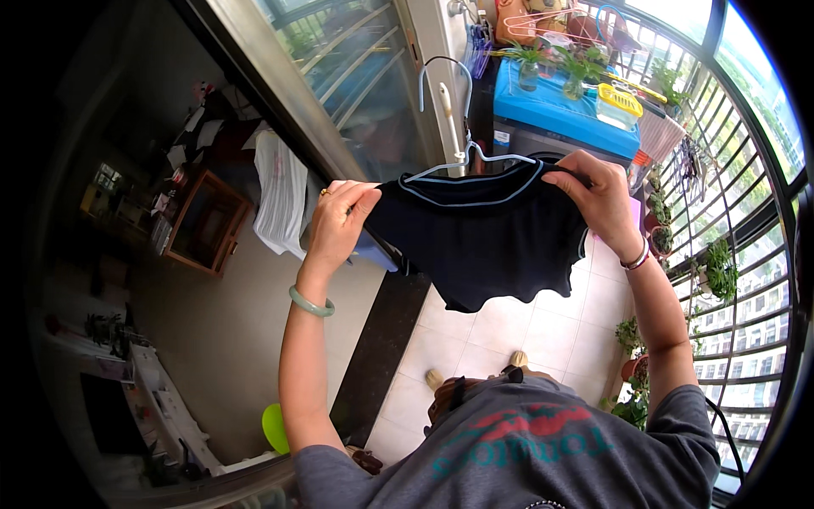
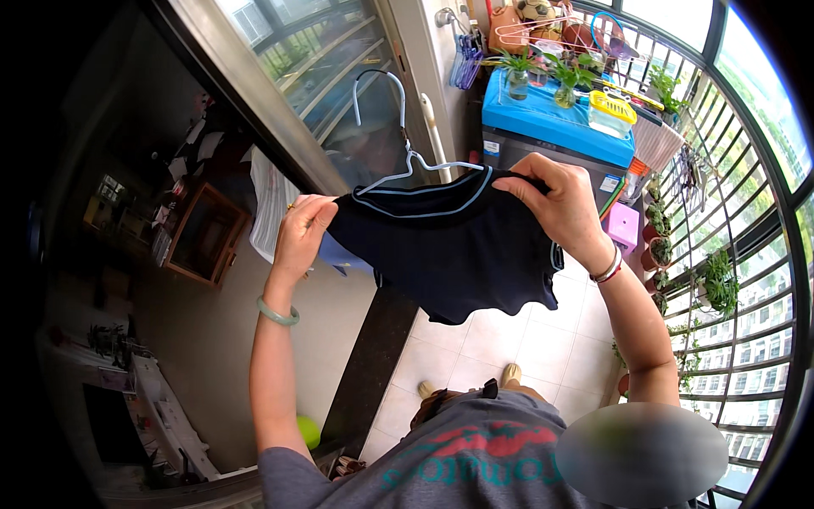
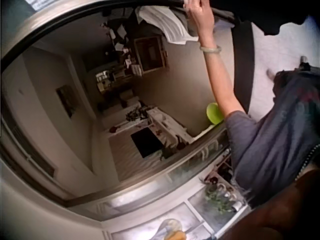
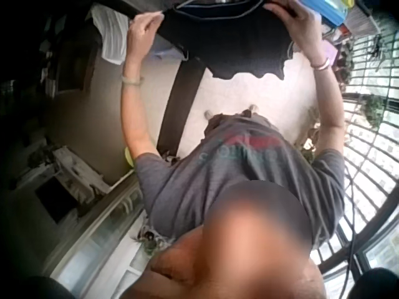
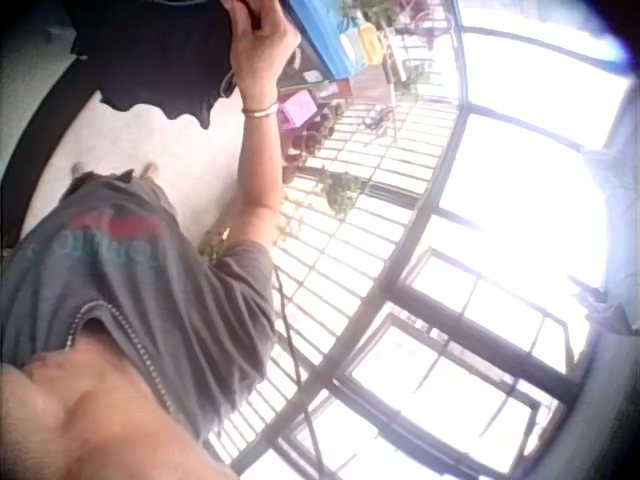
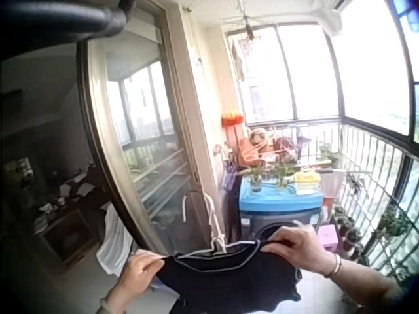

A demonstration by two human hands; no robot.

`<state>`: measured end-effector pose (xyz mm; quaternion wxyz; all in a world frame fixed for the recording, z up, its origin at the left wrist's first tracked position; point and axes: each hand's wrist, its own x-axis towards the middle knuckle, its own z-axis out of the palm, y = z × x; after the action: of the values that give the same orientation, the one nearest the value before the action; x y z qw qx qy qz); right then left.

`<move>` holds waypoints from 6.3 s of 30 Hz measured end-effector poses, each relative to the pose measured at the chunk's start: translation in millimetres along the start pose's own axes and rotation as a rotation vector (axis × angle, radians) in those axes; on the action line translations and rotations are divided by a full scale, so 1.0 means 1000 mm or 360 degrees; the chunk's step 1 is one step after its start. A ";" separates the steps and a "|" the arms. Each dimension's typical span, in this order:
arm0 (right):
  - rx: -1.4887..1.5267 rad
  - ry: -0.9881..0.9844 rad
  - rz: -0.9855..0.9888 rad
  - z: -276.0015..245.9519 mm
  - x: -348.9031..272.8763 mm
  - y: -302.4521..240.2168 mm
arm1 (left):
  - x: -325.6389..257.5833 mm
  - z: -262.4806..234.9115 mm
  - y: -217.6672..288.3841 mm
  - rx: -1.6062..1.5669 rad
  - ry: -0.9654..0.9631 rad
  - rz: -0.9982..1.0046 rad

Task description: The person removes wet clothes from a washing machine on a balcony and hangs them on a drying rack. They handle a yellow t-shirt, a beige bra, and a dark blue garment, placing each on a hanger and arranging them on the rack.

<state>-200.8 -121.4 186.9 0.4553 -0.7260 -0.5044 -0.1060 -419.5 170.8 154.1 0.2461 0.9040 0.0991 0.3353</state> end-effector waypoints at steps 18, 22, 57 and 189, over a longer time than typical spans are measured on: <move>-0.0095 -0.0047 -0.0808 0.260 0.072 -0.147 | -0.074 -0.221 -0.216 -0.0041 0.0339 -0.0266; -0.0135 -0.0217 -0.0614 0.322 0.105 -0.173 | -0.097 -0.259 -0.263 -0.0090 0.0348 -0.0434; 0.0389 -0.0796 0.0024 0.915 0.357 -0.140 | 0.041 -0.414 -0.826 0.0537 0.0162 -0.0986; 0.2392 0.1115 0.1902 0.245 -0.160 0.699 | 0.110 0.810 -0.199 -0.1725 -0.1446 -0.2308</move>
<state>228.7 -87.9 -436.3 0.8933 -0.3139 0.1655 0.2759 191.2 73.3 -416.0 0.7820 0.4344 0.3556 -0.2708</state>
